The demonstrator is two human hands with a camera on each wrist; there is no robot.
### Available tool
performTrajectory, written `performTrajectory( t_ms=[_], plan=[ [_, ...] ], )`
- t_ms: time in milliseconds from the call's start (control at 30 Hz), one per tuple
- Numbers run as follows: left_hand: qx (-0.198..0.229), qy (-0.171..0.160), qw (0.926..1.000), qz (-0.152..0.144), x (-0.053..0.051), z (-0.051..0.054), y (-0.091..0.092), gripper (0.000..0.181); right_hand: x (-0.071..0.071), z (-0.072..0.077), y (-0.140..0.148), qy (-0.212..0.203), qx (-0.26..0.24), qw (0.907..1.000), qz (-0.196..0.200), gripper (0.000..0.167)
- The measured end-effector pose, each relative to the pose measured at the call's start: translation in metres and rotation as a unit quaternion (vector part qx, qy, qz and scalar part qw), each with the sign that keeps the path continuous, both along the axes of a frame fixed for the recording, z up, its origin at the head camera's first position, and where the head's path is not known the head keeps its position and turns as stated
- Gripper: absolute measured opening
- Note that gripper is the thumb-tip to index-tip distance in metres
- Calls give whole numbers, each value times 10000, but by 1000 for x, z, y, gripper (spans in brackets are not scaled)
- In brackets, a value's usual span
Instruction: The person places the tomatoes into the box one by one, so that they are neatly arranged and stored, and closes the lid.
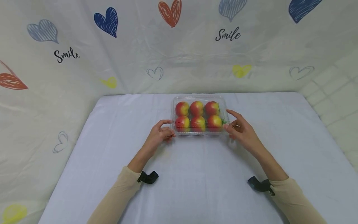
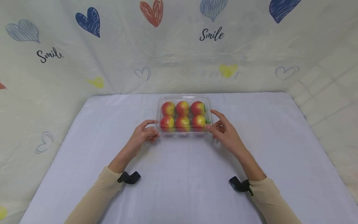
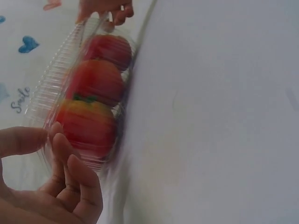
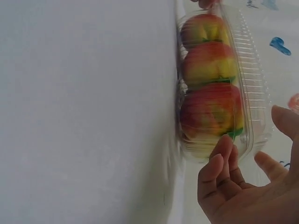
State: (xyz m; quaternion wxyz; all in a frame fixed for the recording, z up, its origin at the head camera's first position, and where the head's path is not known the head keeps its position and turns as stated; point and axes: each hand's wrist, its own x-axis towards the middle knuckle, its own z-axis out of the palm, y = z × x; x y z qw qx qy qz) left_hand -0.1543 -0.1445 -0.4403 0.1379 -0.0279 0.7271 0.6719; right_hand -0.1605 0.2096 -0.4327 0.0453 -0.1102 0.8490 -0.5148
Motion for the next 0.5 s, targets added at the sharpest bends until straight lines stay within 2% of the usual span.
performTrajectory(
  t_ms=[200,400,500],
  plan=[
    [-695,191,9972,-212,4,3,-3,47,0,-1,-2,318,524,9980,-176,67],
    [-1387,326,9897,-133,7,8,-12,54,-3,0,-8,506,514,9967,-361,70],
    [-1741,589,9830,-42,6,13,-15,60,-6,3,-9,760,586,9939,-542,70]
  ],
)
